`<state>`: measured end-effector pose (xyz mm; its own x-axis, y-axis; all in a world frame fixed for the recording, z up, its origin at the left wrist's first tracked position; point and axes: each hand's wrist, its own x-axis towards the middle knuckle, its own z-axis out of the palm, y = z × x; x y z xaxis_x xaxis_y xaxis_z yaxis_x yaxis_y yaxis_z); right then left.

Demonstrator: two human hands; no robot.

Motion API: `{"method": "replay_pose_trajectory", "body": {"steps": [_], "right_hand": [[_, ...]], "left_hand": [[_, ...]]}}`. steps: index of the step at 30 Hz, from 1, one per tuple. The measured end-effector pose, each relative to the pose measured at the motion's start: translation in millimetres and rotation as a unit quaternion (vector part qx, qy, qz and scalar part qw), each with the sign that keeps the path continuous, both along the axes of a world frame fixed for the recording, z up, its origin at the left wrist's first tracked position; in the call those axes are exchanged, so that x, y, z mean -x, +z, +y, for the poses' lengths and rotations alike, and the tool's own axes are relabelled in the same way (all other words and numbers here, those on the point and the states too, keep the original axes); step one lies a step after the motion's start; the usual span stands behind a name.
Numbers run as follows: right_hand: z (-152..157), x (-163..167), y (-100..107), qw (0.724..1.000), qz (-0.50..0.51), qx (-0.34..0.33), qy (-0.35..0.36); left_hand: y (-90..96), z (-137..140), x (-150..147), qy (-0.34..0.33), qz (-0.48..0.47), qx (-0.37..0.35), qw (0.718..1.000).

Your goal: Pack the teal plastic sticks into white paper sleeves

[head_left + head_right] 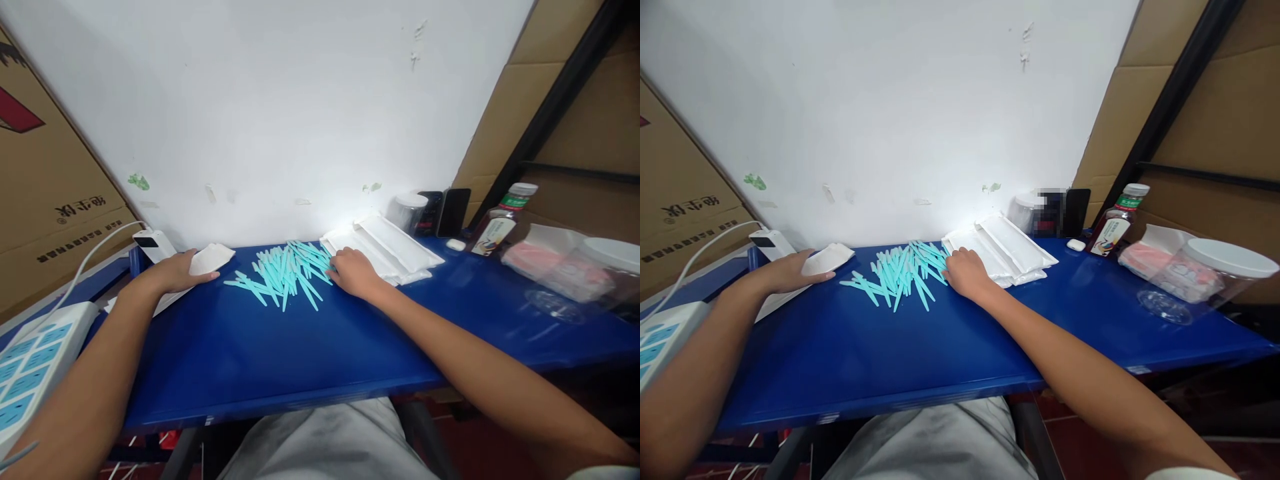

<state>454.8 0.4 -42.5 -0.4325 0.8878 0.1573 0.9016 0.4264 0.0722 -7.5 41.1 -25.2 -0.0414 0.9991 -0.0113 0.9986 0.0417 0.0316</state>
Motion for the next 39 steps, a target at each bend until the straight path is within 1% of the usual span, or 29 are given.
{"method": "replay_pose_trajectory", "body": {"steps": [3,5,8,10,12,15,17,21,24,27,29,32,36,39], "right_hand": [[0,4,6,1.000,-0.008,0.021,-0.020],[-1,6,10,0.999,-0.009,0.030,-0.029],[-4,6,15,0.999,-0.005,0.035,-0.036],[-5,6,16,0.999,0.000,0.037,-0.040],[-5,4,16,0.998,0.004,0.038,-0.042],[-4,0,13,0.998,0.012,0.038,-0.043],[-3,-4,10,0.998,0.035,0.041,-0.043],[-1,-13,8,0.991,0.102,0.072,-0.043],[-1,-17,11,0.984,0.147,0.088,-0.050],[-1,-23,16,0.975,0.198,0.088,-0.053],[-1,-29,18,0.968,0.228,0.090,-0.050],[3,-39,20,0.962,0.255,0.084,-0.040],[7,-48,21,0.962,0.266,0.060,-0.032],[7,-48,22,0.958,0.278,0.059,-0.024]], "left_hand": [[-4.3,6,4,0.024,-0.003,0.035,0.999],[-2.6,7,4,0.024,0.000,0.030,0.999],[3.3,4,1,-0.003,-0.005,0.002,1.000],[6.3,2,-3,-0.018,-0.013,0.005,1.000],[7.0,0,-6,-0.030,-0.015,0.009,0.999],[5.6,-2,-9,-0.049,-0.007,-0.020,0.999],[5.4,-3,-9,-0.041,-0.015,-0.026,0.999],[8.0,-4,-11,-0.012,-0.042,0.011,0.999],[8.1,-4,-11,-0.019,-0.047,0.029,0.998],[5.7,-4,-10,-0.039,-0.045,0.012,0.998],[4.8,-4,-10,-0.029,-0.046,0.009,0.998],[6.8,-6,-13,-0.004,-0.066,0.043,0.997],[12.7,-10,-23,-0.020,-0.069,0.097,0.993],[12.9,-11,-28,-0.027,-0.035,0.079,0.996]]}}
